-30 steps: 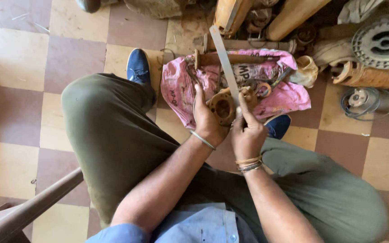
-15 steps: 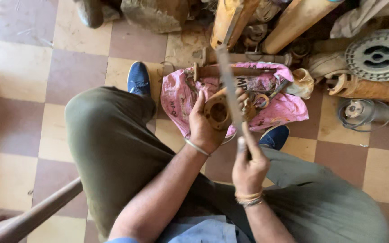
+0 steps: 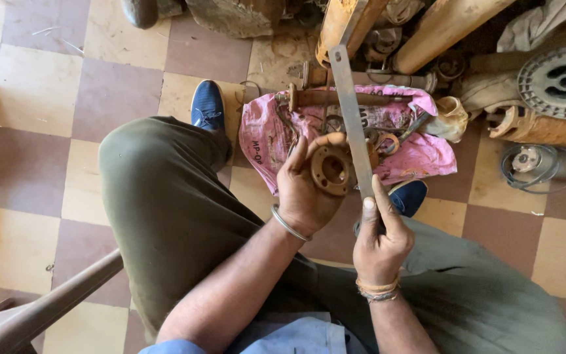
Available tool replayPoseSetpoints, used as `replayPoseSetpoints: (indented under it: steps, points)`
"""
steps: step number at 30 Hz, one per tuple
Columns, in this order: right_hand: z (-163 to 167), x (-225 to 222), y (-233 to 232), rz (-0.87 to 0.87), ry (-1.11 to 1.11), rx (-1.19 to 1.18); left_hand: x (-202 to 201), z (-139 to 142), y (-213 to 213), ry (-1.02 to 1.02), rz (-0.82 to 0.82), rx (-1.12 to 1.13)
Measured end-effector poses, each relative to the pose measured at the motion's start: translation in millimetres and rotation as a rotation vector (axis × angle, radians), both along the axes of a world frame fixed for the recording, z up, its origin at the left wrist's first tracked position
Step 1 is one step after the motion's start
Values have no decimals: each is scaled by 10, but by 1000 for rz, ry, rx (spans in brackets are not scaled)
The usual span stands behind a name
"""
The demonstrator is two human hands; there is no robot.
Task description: The person sits on the floor and files a rusty circular metal flange with a flat file, repeatedly running the file across the flange's edges and face and turning the part to work different sides.
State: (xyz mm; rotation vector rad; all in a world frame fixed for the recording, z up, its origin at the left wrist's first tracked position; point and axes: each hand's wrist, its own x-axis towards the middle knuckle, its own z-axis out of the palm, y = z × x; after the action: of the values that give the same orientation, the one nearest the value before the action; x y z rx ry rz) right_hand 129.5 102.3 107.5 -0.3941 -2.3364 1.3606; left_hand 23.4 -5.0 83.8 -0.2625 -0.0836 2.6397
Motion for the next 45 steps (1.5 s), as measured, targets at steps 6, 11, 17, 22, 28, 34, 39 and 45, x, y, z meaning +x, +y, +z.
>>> replayPoseSetpoints:
  steps: [6, 11, 17, 22, 28, 34, 39, 45]
  points:
    - [-7, -74, 48, 13, 15, 64, 14, 4, 26, -9, -131, -61]
    - [6, -151, 53, 70, -6, 193, 25, -4, 55, 84, -129, -114]
    - [29, -158, -108, -96, -430, 263, 48, -25, 84, 5, -76, -190]
    - [26, -212, -142, 54, 4, 310, 73, -46, 103, 75, -52, -208]
    - [-2, -257, -163, 85, 29, 332, 93, -72, 121, -32, 9, -348]
    - [-17, -245, -152, 61, -164, 297, 101, -99, 130, -8, -92, -277]
    - [-20, -275, -137, 122, 106, 328, 99, -118, 129, -45, -76, -251]
    - [58, -278, -191, 75, -122, 255, 100, -136, 121, -17, -60, -252]
